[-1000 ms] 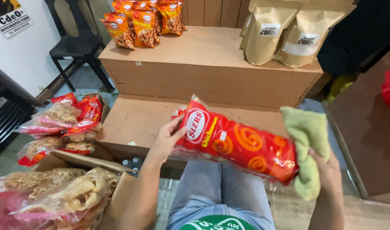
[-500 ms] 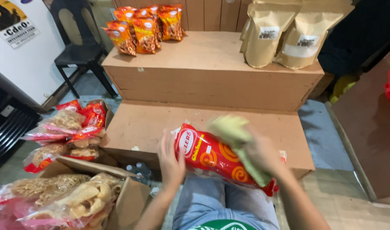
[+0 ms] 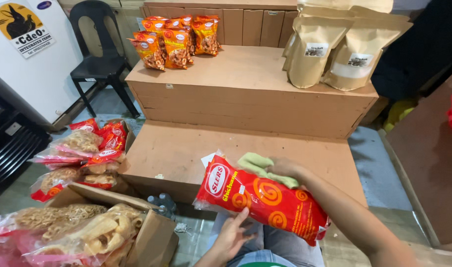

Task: The person sits on the floor and wipes the surface of packaged snack bags with a green cloth. They handle multiple red and clear plastic bags containing crackers or chips, wiping them individually and stacking them on a cardboard surface.

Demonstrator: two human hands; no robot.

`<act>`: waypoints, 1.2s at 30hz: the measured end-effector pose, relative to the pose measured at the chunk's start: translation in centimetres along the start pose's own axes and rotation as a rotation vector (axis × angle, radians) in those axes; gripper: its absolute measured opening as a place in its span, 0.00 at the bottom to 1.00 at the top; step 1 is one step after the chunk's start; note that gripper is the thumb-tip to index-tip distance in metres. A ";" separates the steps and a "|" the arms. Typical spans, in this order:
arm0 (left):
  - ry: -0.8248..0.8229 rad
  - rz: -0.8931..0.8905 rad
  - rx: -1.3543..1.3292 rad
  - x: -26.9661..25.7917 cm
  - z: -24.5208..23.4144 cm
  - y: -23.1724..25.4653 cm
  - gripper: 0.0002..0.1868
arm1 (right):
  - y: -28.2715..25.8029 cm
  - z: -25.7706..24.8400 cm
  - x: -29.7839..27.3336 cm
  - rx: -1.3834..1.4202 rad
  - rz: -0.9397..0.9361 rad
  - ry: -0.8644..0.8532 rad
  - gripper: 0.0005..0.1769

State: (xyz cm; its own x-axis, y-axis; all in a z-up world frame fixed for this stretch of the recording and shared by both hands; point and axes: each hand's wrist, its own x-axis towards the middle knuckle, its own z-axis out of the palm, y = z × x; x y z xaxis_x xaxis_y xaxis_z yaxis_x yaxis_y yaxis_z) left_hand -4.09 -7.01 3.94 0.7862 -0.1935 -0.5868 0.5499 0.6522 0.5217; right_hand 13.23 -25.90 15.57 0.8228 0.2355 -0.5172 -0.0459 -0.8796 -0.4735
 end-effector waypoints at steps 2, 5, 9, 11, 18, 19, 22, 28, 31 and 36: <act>0.002 -0.013 -0.003 -0.2 1.0 -0.2 0.33 | 0.4 0.6 1.9 0.075 0.014 -0.038 0.30; -0.009 -0.018 -0.011 0.1 2.0 -1.1 0.40 | 1.1 1.0 3.3 0.130 -0.044 -0.085 0.33; 0.001 0.060 0.033 0.5 3.8 -2.0 0.29 | 2.2 0.7 2.3 0.484 -0.036 -0.245 0.27; -0.022 0.126 -0.019 0.1 5.4 -1.4 0.29 | 2.9 0.0 1.1 0.480 0.040 -0.173 0.30; -0.158 0.591 0.569 -2.9 10.7 6.3 0.55 | 2.5 0.5 -3.3 0.706 -0.223 0.559 0.37; -0.146 0.587 0.556 -4.2 11.9 8.1 0.55 | 1.3 0.7 -4.2 0.697 -0.221 0.544 0.37; -0.103 0.816 0.684 -5.0 12.8 12.9 0.74 | -1.9 1.3 -5.1 0.950 -0.535 0.679 0.32; -0.092 0.967 0.811 -0.1 7.8 17.0 0.71 | -6.7 4.6 -1.7 1.053 -0.538 0.635 0.31; 0.041 0.910 0.830 1.4 5.5 18.6 0.65 | -8.9 6.2 0.6 1.108 -0.530 0.601 0.30; 0.104 0.836 0.857 4.4 0.9 21.3 0.62 | -12.5 8.2 5.8 1.212 -0.493 0.483 0.29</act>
State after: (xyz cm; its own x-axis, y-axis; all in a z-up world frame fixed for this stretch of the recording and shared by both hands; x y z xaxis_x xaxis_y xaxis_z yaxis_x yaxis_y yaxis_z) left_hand 11.32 5.41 13.05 0.9843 0.1430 0.1031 -0.0798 -0.1595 0.9840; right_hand 13.89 -10.14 12.66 0.9978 0.0303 0.0583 0.0506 0.2113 -0.9761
